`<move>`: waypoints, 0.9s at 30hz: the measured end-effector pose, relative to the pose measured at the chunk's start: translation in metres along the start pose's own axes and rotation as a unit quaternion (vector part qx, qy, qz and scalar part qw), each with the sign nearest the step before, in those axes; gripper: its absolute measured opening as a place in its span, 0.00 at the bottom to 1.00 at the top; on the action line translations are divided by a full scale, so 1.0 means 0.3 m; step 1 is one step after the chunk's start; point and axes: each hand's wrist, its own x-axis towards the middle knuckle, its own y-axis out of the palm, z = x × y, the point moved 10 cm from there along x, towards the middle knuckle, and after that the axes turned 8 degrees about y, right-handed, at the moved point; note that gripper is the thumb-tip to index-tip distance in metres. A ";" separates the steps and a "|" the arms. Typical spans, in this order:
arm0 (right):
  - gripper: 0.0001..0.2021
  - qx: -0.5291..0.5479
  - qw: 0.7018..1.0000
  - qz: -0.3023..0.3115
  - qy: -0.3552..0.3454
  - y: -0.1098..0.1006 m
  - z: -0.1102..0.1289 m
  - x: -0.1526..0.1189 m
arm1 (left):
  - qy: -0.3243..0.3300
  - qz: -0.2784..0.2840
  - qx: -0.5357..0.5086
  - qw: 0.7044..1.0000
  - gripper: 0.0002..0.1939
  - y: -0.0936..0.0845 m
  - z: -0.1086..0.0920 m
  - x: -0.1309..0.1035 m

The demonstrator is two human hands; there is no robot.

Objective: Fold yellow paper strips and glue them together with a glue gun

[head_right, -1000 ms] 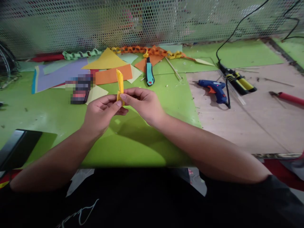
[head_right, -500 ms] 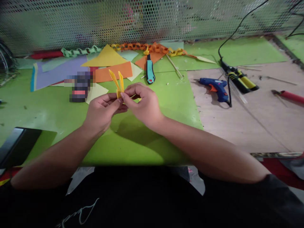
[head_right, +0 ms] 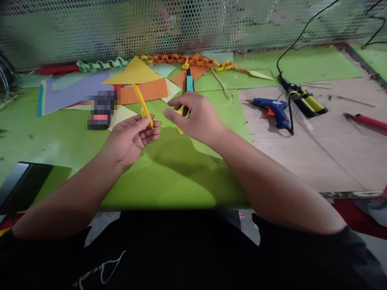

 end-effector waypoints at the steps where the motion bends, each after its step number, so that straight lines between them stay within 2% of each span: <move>1: 0.17 0.021 0.999 0.026 -0.023 0.020 0.038 -0.015 | -0.011 0.003 -0.007 1.000 0.13 0.002 0.009 -0.002; 3: 0.20 0.028 0.996 0.059 -0.067 0.056 0.106 -0.049 | -0.029 0.010 -0.029 0.999 0.12 0.006 0.024 -0.005; 6: 0.19 0.003 0.993 0.045 -0.110 0.085 0.149 -0.082 | -0.038 0.031 -0.059 0.997 0.11 0.019 0.033 -0.010; 10: 0.14 -0.010 0.988 0.012 -0.151 0.103 0.147 -0.100 | -0.053 0.051 -0.064 0.995 0.12 0.036 0.044 -0.020; 16: 0.10 -0.063 0.979 0.004 -0.193 0.117 0.170 -0.130 | -0.057 0.060 -0.053 0.995 0.15 0.044 0.054 -0.021; 21: 0.11 -0.134 0.966 0.029 -0.219 0.141 0.177 -0.143 | -0.067 0.053 -0.041 0.995 0.15 0.030 0.056 -0.014; 27: 0.11 -0.089 0.967 0.057 -0.232 0.130 0.165 -0.129 | -0.072 0.079 0.006 0.994 0.19 0.015 0.039 -0.010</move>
